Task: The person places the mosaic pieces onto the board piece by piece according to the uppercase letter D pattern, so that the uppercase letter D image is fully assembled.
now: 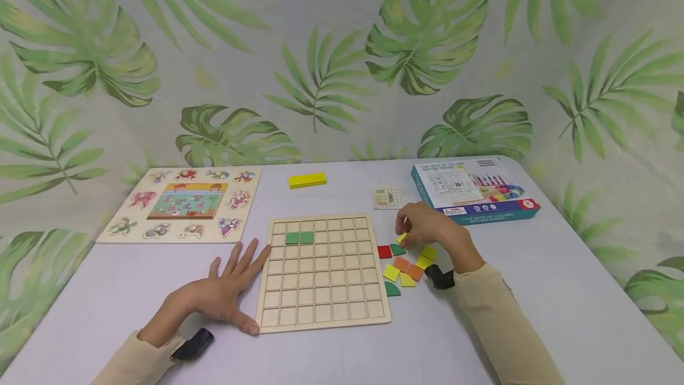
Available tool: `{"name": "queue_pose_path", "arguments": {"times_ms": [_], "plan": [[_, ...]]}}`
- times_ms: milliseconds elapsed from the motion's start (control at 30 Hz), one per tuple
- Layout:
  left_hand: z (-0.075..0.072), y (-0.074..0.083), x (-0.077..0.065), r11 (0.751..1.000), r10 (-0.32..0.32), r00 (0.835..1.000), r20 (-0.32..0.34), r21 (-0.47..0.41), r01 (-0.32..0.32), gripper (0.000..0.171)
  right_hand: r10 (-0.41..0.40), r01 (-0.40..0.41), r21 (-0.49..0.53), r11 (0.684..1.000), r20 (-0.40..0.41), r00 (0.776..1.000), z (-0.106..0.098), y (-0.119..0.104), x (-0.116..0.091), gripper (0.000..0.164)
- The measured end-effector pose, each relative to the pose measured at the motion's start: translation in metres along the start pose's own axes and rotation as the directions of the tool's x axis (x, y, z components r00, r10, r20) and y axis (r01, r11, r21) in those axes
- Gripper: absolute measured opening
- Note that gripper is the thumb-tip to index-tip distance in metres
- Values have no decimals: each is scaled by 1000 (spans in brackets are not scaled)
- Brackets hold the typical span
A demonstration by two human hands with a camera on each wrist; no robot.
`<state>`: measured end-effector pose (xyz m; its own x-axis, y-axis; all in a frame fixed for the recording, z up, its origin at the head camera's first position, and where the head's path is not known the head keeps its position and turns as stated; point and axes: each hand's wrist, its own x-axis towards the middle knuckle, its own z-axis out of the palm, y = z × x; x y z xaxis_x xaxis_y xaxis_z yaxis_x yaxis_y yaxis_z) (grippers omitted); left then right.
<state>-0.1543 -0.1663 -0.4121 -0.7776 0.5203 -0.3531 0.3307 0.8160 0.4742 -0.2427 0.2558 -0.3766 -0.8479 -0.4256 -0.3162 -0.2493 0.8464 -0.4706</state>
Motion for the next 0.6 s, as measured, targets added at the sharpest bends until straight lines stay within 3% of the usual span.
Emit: {"name": "queue_pose_path", "arguments": {"times_ms": [300,600], "plan": [[-3,2,-2,1000,-3,1000,2,1,3,146,-68,63,-113,992,-39,997,-10,-13,-5,2],[-1,0,-1,1000,1,1000,4,-15,-1,146,-210,196,-155,968,-78,975,-7,-31,5,4]]}}
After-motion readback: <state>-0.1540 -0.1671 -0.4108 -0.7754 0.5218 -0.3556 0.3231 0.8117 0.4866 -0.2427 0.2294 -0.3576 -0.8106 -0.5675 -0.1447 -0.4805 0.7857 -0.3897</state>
